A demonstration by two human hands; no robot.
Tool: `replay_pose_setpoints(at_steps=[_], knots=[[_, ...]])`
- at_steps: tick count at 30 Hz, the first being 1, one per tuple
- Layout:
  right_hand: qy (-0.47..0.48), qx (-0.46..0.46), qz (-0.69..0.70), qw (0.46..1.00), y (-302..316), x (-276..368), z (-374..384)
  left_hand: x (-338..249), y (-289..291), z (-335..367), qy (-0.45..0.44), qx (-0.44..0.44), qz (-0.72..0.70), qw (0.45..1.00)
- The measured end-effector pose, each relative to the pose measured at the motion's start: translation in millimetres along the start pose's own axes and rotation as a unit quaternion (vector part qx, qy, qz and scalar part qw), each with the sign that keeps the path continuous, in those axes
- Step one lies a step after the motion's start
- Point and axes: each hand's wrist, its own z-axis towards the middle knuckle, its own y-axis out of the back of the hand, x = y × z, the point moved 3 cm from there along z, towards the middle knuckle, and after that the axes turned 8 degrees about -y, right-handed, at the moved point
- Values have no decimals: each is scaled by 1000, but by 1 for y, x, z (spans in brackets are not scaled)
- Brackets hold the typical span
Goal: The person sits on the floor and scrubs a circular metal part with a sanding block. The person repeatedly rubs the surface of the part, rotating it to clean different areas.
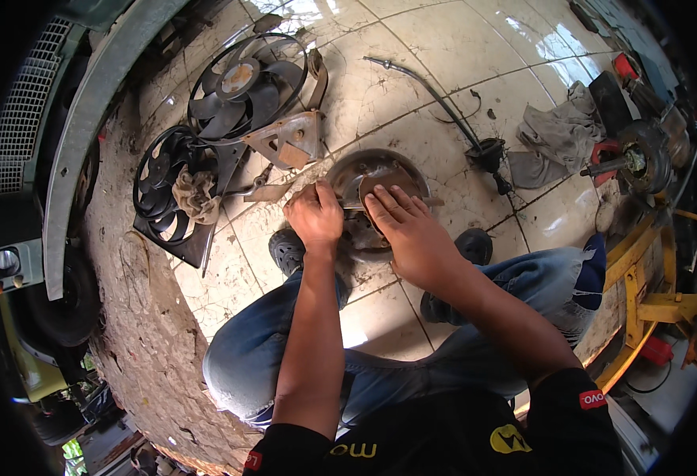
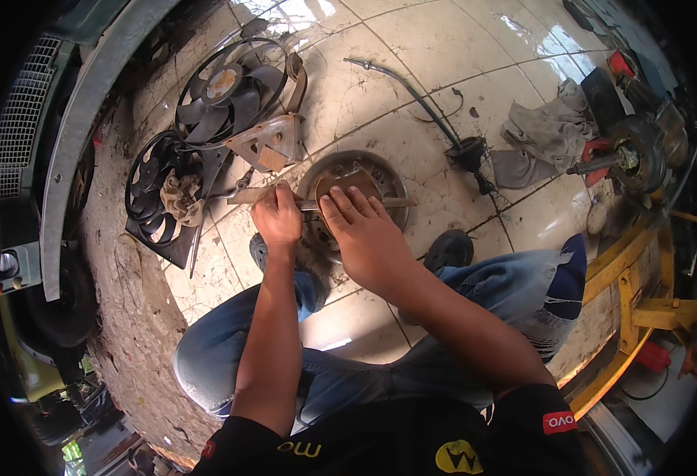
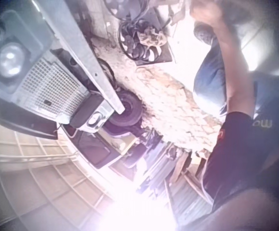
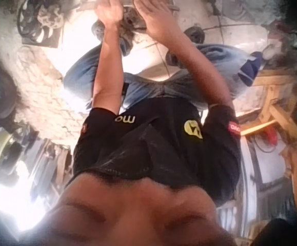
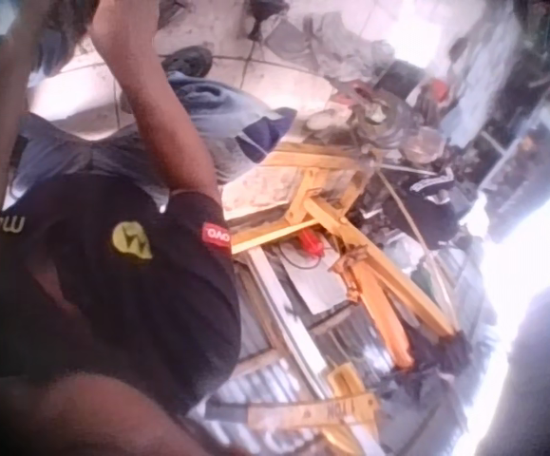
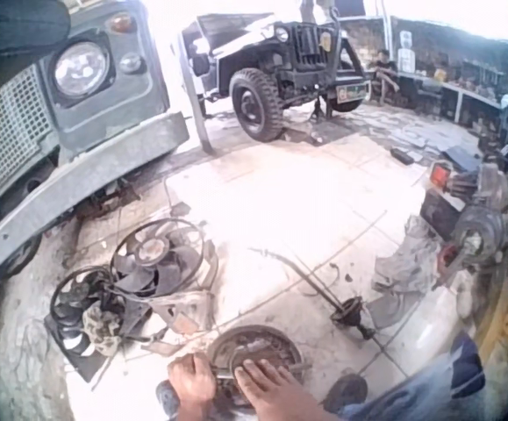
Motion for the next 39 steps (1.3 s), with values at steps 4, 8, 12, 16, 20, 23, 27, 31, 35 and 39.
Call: replay_pose_setpoints(at_steps=[4,8,12,16,20,23,27,31,35,39], knots=[[-22,-2,41,999,8,-7,8,1,-2,-1,-12,-25,19,999],[-10,-19,10,1000,8,0,3,2,-2,-4,-1,-19,-2,1000],[-7,-7,-3,1000,-1,-8,13,1,-2,-5,19,-9,-20,1000],[19,-8,-25,999,-7,7,3,-6,1,-5,-31,-77,41,996],[-27,31,-11,999,-11,-3,19,-10,3,-4,-14,-39,27,999],[-18,30,-50,998,-11,8,13,-11,5,-8,31,-9,10,999],[7,8,-39,999,-13,11,7,-2,2,-11,3,-30,27,999],[-37,40,-48,997,-15,7,16,-16,10,-14,-28,-49,8,998],[4,-5,-57,998,-15,30,0,-6,11,-20,-47,-61,15,997],[-31,51,15,998,-19,7,15,-3,5,-18,-78,-55,22,995]])
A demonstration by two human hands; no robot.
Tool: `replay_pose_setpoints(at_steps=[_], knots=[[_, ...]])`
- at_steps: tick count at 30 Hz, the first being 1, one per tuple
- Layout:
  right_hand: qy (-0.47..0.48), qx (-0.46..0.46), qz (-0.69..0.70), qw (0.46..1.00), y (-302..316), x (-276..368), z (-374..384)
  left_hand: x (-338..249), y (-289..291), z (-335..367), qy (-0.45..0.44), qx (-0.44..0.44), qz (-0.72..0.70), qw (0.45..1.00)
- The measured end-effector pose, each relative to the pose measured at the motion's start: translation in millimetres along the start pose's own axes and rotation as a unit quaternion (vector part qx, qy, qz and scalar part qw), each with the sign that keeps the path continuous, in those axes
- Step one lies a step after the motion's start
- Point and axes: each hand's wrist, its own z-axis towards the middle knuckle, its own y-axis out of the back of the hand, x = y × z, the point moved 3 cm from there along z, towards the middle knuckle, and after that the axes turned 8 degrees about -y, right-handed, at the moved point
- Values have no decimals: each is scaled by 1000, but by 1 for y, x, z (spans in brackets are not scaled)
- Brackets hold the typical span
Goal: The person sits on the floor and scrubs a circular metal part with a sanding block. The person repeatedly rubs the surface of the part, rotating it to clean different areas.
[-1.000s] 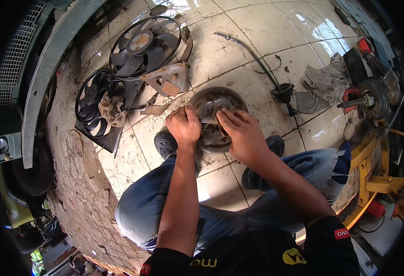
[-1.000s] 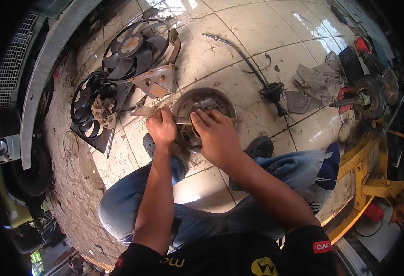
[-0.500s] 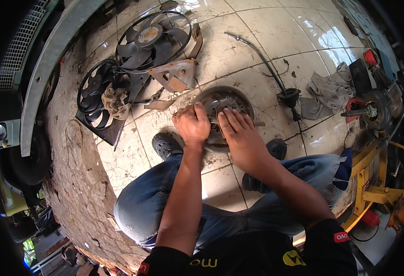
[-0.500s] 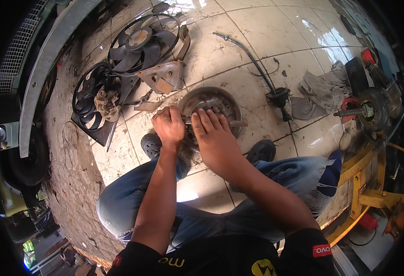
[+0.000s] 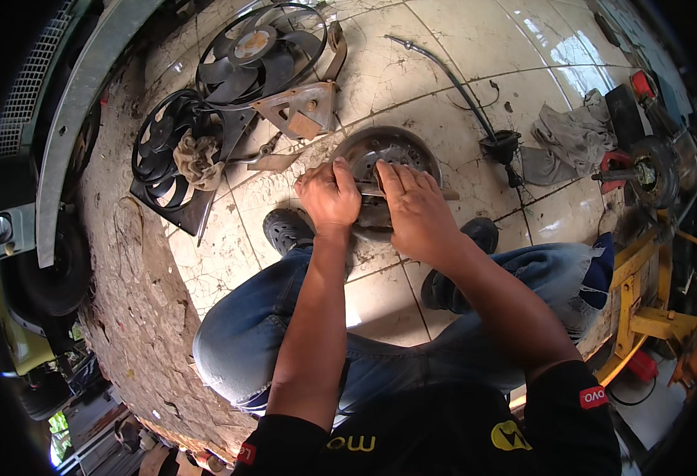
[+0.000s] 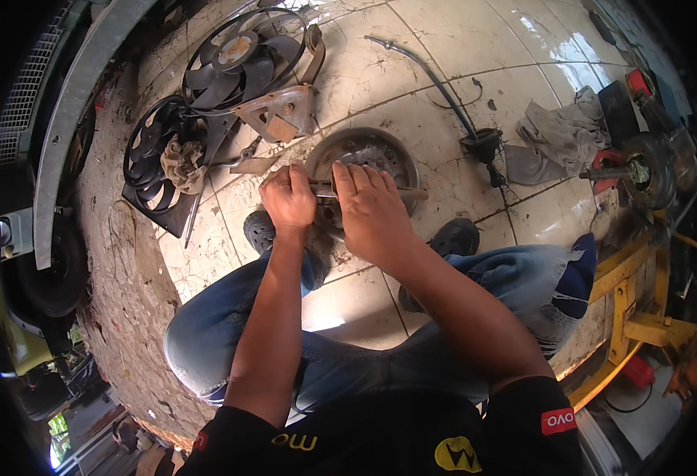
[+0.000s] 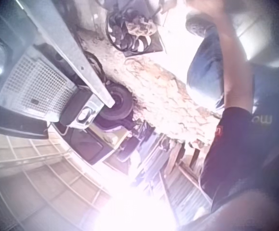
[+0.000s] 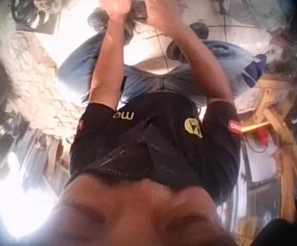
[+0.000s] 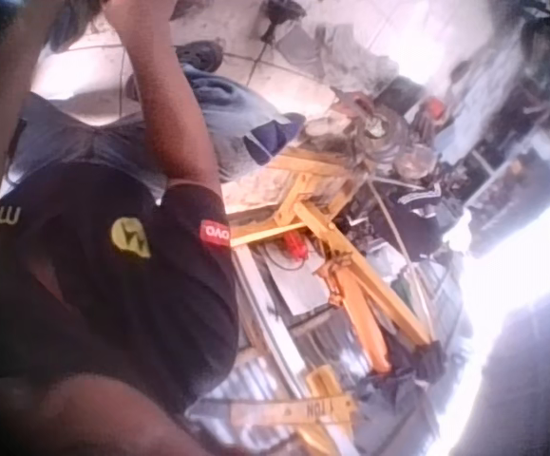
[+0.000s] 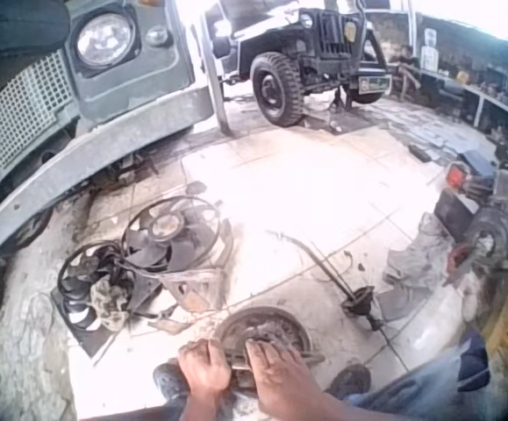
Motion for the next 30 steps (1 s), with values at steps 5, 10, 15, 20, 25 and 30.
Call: replay_pose_setpoints(at_steps=[5,10,15,20,25,30], knots=[[16,-51,-73,996,-1,30,-19,2,3,-6,-4,-3,26,1000],[-26,0,-18,1000,-3,2,3,-7,3,-1,19,-2,20,1000],[15,-50,-50,997,-3,27,-14,4,6,-6,61,27,-33,997],[-50,37,-16,998,-2,2,7,-9,6,-5,30,6,-37,999],[-9,9,-39,999,-1,21,-7,0,8,-5,46,23,-56,997],[-72,119,-17,990,5,8,7,-6,8,-7,36,19,-35,999]])
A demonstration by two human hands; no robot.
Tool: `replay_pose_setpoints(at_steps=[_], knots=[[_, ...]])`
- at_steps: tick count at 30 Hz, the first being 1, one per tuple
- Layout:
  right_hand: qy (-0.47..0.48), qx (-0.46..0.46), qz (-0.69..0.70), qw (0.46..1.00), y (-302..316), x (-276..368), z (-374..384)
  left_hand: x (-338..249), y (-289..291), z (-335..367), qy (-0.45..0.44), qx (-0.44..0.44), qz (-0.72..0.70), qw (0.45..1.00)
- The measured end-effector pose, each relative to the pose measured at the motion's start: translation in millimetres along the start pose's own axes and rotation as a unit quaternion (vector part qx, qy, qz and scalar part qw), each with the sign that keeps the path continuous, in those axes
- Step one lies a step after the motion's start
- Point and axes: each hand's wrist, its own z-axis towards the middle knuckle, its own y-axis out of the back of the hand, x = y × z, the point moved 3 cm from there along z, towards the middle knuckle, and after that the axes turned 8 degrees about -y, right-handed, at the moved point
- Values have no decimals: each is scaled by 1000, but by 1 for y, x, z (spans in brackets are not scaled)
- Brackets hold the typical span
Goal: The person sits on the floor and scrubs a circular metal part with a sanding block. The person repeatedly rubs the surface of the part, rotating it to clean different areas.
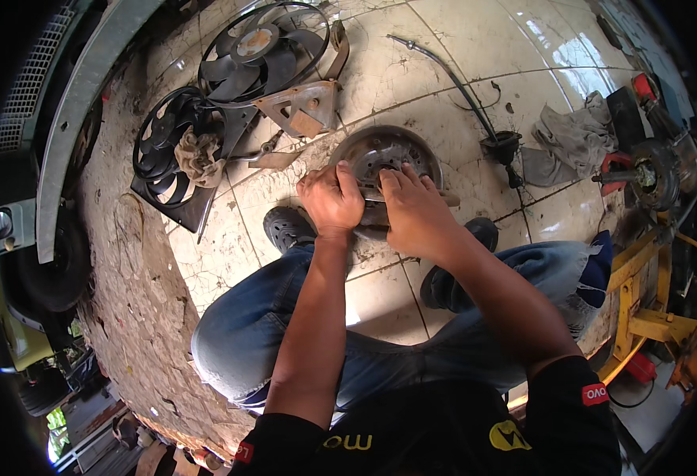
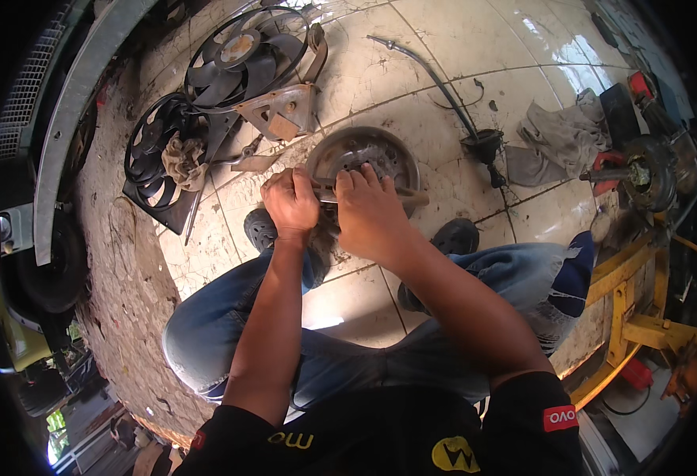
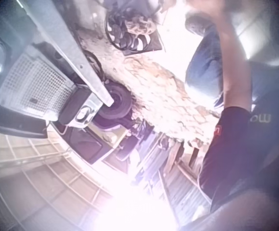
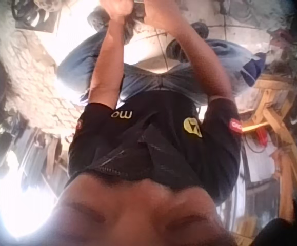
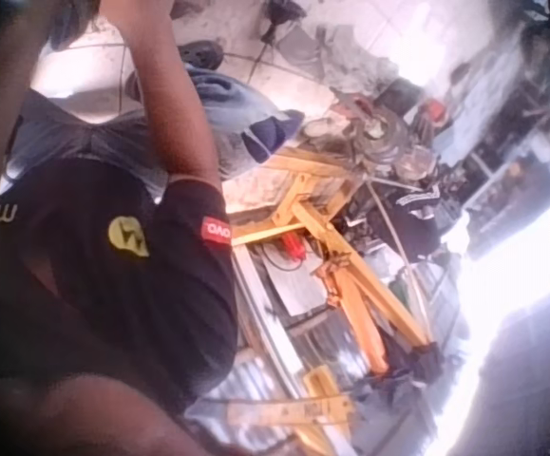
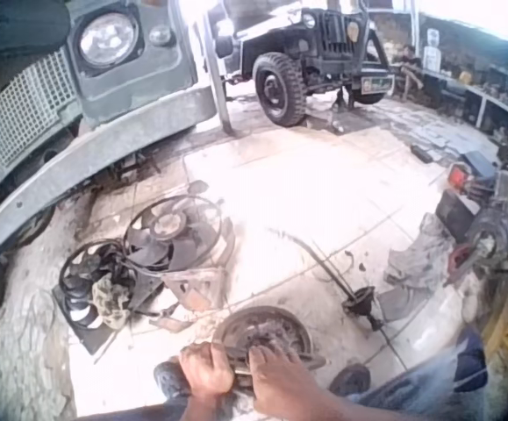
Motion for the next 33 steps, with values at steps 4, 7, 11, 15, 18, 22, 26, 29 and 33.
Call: replay_pose_setpoints(at_steps=[4,7,11,15,18,22,26,29,33], knots=[[80,-85,-29,993,-3,15,-19,3,1,2,13,9,-19,1000],[24,-24,5,999,-1,-3,1,4,-1,3,-3,-8,8,1000],[39,-36,-16,998,-1,5,-12,0,-1,2,-18,-27,27,999],[85,-100,-30,991,-3,4,-14,0,-2,6,-22,-21,35,999],[35,-50,4,998,2,-5,-4,-6,-1,6,-16,-8,26,999],[131,-125,-25,983,4,13,-30,3,0,7,-1,-6,10,1000],[85,-89,2,992,7,0,-15,5,-4,10,14,11,-8,1000],[91,-114,-22,989,7,8,-27,7,-3,9,25,9,0,1000],[79,-124,-29,989,4,-4,-22,2,-5,11,6,9,28,1000]])
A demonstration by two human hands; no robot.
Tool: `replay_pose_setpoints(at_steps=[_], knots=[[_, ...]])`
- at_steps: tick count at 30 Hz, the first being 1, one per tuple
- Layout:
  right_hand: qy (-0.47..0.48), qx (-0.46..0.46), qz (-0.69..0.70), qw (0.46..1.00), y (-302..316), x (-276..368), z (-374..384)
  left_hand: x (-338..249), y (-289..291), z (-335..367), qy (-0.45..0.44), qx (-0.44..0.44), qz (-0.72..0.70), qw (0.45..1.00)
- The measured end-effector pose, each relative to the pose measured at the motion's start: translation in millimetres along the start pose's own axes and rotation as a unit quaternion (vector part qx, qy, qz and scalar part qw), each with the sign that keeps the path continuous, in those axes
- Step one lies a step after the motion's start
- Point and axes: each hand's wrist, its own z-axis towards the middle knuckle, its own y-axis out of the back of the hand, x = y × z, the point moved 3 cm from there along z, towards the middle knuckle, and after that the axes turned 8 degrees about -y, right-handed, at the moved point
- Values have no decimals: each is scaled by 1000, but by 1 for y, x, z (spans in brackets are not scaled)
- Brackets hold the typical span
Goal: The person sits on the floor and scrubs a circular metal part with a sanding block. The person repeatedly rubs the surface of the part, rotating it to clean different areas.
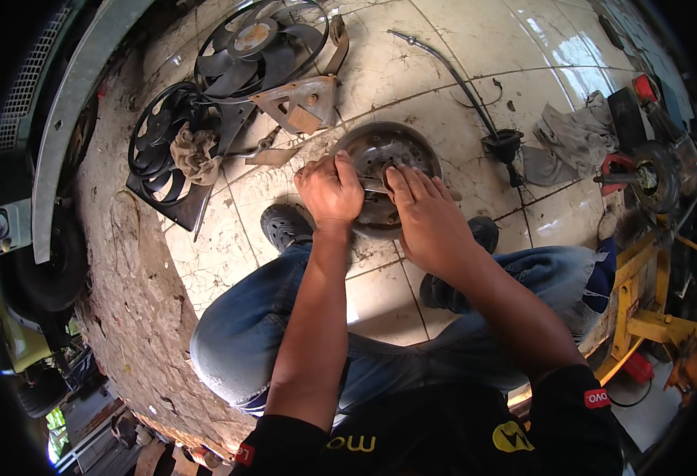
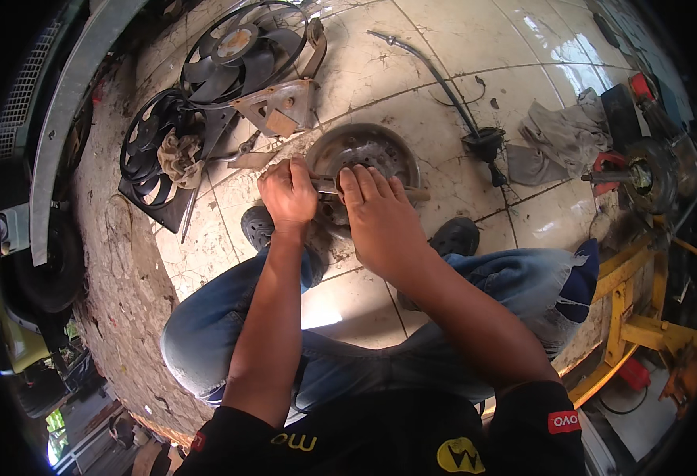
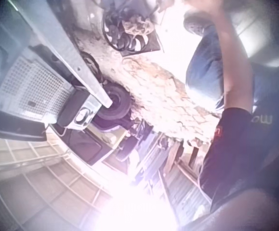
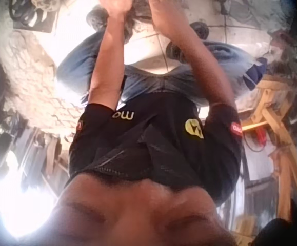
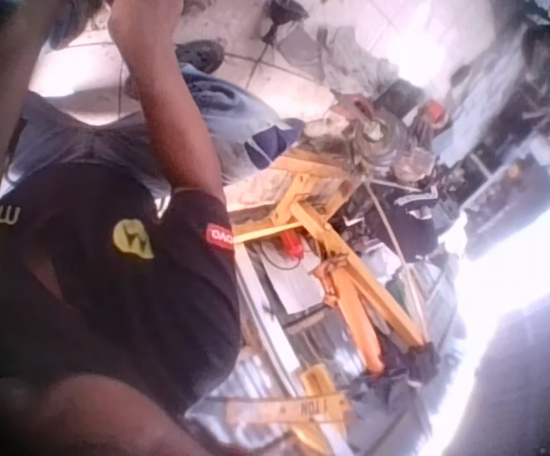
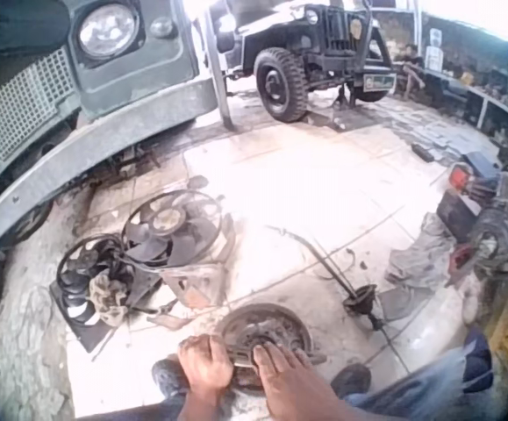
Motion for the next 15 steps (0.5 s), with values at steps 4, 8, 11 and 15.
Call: replay_pose_setpoints(at_steps=[4,8,11,15], knots=[[-8,15,-43,999,6,11,-7,-2,1,1,9,4,-7,1000],[12,-28,-58,998,0,8,-11,2,-1,6,10,5,11,1000],[-27,-26,-48,998,-8,-7,6,-5,-2,3,16,5,17,1000],[-24,-26,-54,998,-7,6,0,-6,2,3,17,2,-18,1000]])
